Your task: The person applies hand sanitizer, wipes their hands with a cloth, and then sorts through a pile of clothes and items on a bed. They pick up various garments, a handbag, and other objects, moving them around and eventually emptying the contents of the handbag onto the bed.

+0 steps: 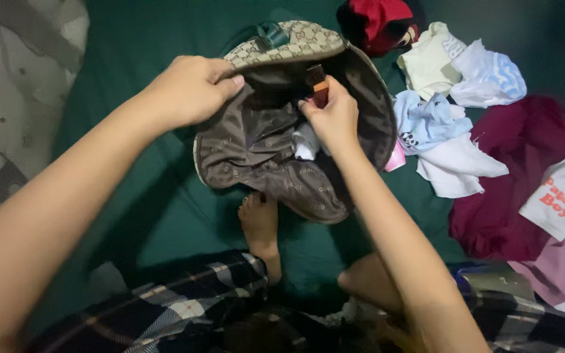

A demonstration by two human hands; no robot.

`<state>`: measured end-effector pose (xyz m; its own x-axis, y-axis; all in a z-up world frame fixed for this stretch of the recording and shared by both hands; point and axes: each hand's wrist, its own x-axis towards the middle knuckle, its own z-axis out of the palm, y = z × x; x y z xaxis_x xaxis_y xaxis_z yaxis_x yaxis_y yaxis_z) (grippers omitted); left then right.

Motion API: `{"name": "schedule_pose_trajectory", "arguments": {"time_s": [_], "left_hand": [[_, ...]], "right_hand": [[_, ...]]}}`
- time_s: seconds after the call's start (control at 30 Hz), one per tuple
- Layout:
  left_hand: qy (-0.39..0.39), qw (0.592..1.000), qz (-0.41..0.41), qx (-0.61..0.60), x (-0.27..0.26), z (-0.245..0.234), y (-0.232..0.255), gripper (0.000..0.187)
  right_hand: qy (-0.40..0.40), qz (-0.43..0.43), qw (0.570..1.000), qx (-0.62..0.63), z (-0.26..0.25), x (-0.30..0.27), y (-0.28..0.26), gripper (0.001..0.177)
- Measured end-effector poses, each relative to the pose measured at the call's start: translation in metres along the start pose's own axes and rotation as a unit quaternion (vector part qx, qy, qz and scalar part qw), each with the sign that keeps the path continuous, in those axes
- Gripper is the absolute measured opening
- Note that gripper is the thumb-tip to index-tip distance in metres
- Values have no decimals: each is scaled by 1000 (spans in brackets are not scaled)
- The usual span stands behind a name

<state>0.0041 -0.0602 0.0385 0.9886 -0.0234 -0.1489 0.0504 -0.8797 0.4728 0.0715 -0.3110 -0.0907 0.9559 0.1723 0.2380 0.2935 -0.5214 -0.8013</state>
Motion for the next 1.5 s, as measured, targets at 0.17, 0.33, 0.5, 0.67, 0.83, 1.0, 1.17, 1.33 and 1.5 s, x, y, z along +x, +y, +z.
{"name": "schedule_pose_trajectory", "arguments": {"time_s": [0.17, 0.33, 0.5, 0.67, 0.83, 1.0, 1.17, 1.33, 1.5], "left_hand": [[-99, 992, -15, -81, 6, 2, -3, 36], [-83, 984, 118, -103, 9, 0, -13, 37], [-135, 983, -11, -125, 6, 0, -4, 37], [-65, 996, -30, -53, 16, 3, 7, 64], [39, 994, 22, 97, 21, 22, 9, 76], [146, 975, 58, 155, 31, 26, -3, 72], [228, 925, 217, 210, 37, 27, 6, 58], [30, 972, 149, 180, 59, 40, 6, 36], [1, 959, 96, 268, 63, 43, -9, 27]], "right_hand": [[71, 12, 994, 79, 20, 3, 2, 27], [89, -3, 993, 76, 33, 11, 11, 25], [63, -3, 995, 74, 49, 11, 21, 23], [28, -36, 999, 26, 55, 6, 14, 22], [23, -152, 986, 63, 40, -19, -17, 29], [8, -107, 992, 72, 32, -23, -44, 33], [0, -134, 990, 39, 33, -37, -57, 35], [5, -127, 992, 9, 26, -43, -60, 38], [16, -146, 989, -17, 22, -43, -61, 33]]}}
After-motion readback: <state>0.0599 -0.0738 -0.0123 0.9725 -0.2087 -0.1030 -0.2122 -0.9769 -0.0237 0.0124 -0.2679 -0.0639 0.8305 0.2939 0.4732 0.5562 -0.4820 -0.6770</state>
